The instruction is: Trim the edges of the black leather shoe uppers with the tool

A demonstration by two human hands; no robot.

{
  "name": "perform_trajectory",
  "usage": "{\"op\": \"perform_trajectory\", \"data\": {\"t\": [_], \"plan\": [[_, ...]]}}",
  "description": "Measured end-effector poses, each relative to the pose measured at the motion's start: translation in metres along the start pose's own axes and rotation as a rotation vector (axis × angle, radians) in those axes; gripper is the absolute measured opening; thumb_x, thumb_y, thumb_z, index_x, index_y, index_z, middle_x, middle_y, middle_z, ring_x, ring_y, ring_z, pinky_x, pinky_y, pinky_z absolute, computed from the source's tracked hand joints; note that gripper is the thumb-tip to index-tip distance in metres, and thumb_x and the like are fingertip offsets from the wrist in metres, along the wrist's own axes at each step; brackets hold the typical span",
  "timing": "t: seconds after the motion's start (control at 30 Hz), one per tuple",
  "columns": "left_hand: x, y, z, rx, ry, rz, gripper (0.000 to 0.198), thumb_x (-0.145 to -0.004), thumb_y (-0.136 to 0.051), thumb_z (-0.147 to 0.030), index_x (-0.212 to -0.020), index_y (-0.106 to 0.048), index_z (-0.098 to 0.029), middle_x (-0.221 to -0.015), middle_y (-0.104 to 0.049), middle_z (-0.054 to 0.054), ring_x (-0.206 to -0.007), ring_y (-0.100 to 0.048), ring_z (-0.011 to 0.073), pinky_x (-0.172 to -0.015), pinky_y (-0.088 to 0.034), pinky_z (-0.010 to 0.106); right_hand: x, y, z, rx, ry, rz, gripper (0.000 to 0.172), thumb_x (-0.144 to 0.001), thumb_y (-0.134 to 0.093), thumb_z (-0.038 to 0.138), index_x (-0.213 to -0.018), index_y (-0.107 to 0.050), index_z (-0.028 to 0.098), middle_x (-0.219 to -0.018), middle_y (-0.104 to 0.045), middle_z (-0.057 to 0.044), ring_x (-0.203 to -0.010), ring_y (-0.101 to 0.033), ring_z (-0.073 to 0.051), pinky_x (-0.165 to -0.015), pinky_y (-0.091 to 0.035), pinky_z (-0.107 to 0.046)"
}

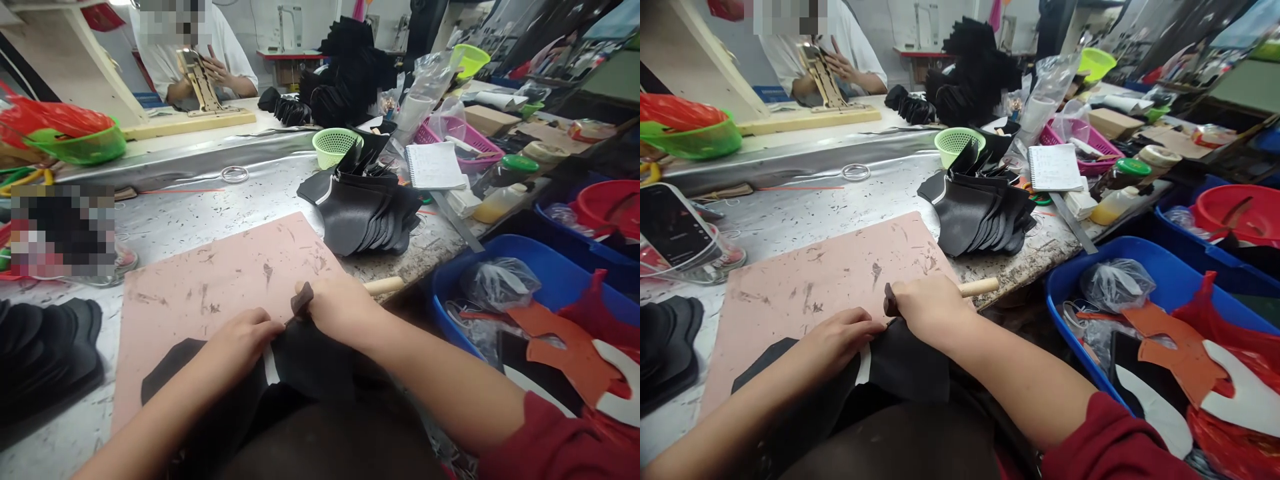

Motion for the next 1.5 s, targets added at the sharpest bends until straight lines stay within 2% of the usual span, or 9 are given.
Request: {"op": "perform_trajectory", "data": {"t": [0.13,0.57,0.7,0.97,1.13,1.27,1.33,1.43,1.5], "plan": [[0.008,-0.002,0.007,0.041,0.002,-0.045,0.032,-0.079,-0.033,-0.019,-0.086,-0.064,-0.021,-0.082,-0.060,0.005,-0.075,-0.055,0.0160,-0.068,-0.046,0.027,0.001,-0.003,0.008,0.027,-0.047,0.076,0.020,-0.077,-0.044,0.018,-0.089,-0.060,0.022,-0.074,-0.065,-0.002,-0.062,-0.056,-0.015,-0.051,-0.031,-0.024],[0.028,-0.001,0.010,-0.006,-0.041,-0.075,0.031,-0.080,-0.032,-0.015,-0.084,-0.063,-0.019,-0.075,-0.058,0.004,-0.071,-0.052,0.0156,-0.065,-0.044,0.027,-0.002,-0.008,0.029,0.032,0.033,0.024,0.019,-0.077,-0.041,0.018,-0.084,-0.058,0.023,-0.069,-0.065,-0.001,-0.062,-0.058,-0.016,-0.051,-0.029,-0.025],[0.037,-0.002,0.017,-0.021,-0.051,-0.126,0.033,-0.085,-0.030,-0.019,-0.085,-0.063,-0.019,-0.078,-0.059,0.005,-0.072,-0.053,0.0152,-0.064,-0.044,0.026,-0.003,-0.011,0.036,0.054,0.066,0.069,0.018,-0.077,-0.042,0.017,-0.084,-0.058,0.023,-0.068,-0.064,0.000,-0.062,-0.058,-0.016,-0.051,-0.029,-0.024],[0.046,-0.001,0.028,-0.046,-0.169,-0.087,0.034,-0.087,-0.029,-0.015,-0.092,-0.062,-0.020,-0.079,-0.058,0.003,-0.073,-0.052,0.0135,-0.065,-0.043,0.024,-0.004,-0.011,0.044,0.059,0.058,0.077,0.020,-0.076,-0.042,0.017,-0.086,-0.057,0.024,-0.064,-0.062,0.001,-0.055,-0.054,-0.015,-0.048,-0.025,-0.025],[0.049,0.005,0.030,-0.034,-0.201,-0.082,0.032,-0.087,-0.033,-0.011,-0.095,-0.061,-0.023,-0.085,-0.059,0.001,-0.079,-0.053,0.0127,-0.072,-0.041,0.023,-0.006,-0.006,0.050,0.048,0.025,0.054,0.023,-0.078,-0.039,0.016,-0.088,-0.058,0.024,-0.070,-0.064,0.000,-0.058,-0.054,-0.014,-0.051,-0.027,-0.025],[0.050,0.007,0.031,-0.048,-0.247,-0.087,0.031,-0.086,-0.033,-0.010,-0.092,-0.061,-0.022,-0.084,-0.059,0.002,-0.079,-0.052,0.0129,-0.072,-0.041,0.023,-0.010,-0.009,0.059,0.057,0.143,0.193,0.018,-0.072,-0.046,0.013,-0.077,-0.060,0.022,-0.068,-0.064,0.000,-0.058,-0.054,-0.014,-0.050,-0.027,-0.024],[0.051,0.007,0.033,-0.063,-0.255,-0.071,0.033,-0.085,-0.033,-0.008,-0.095,-0.060,-0.023,-0.082,-0.058,0.002,-0.079,-0.051,0.0131,-0.071,-0.041,0.023,-0.013,-0.008,0.059,0.090,0.129,0.187,0.017,-0.070,-0.047,0.012,-0.075,-0.061,0.021,-0.068,-0.063,0.000,-0.058,-0.055,-0.014,-0.049,-0.027,-0.024],[0.051,0.007,0.036,-0.043,-0.233,-0.053,0.033,-0.085,-0.033,-0.008,-0.093,-0.061,-0.022,-0.082,-0.057,0.002,-0.079,-0.051,0.0129,-0.072,-0.041,0.023,-0.016,-0.004,0.059,0.092,0.069,0.100,0.021,-0.073,-0.044,0.014,-0.085,-0.060,0.021,-0.071,-0.063,-0.001,-0.056,-0.054,-0.014,-0.048,-0.027,-0.024],[0.051,0.008,0.037,-0.011,-0.221,-0.037,0.031,-0.086,-0.033,-0.011,-0.090,-0.062,-0.021,-0.084,-0.058,0.002,-0.080,-0.051,0.0129,-0.074,-0.041,0.023,-0.017,-0.006,0.063,0.087,0.126,0.167,0.021,-0.072,-0.045,0.014,-0.082,-0.061,0.021,-0.069,-0.063,-0.001,-0.056,-0.053,-0.014,-0.048,-0.026,-0.024]]}}
Point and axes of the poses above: each hand's wrist, its own x-axis away from the middle knuckle, its own y-axis out of the back of the hand, z = x × y, the point moved 4 cm from there along -x, towards the middle knuckle
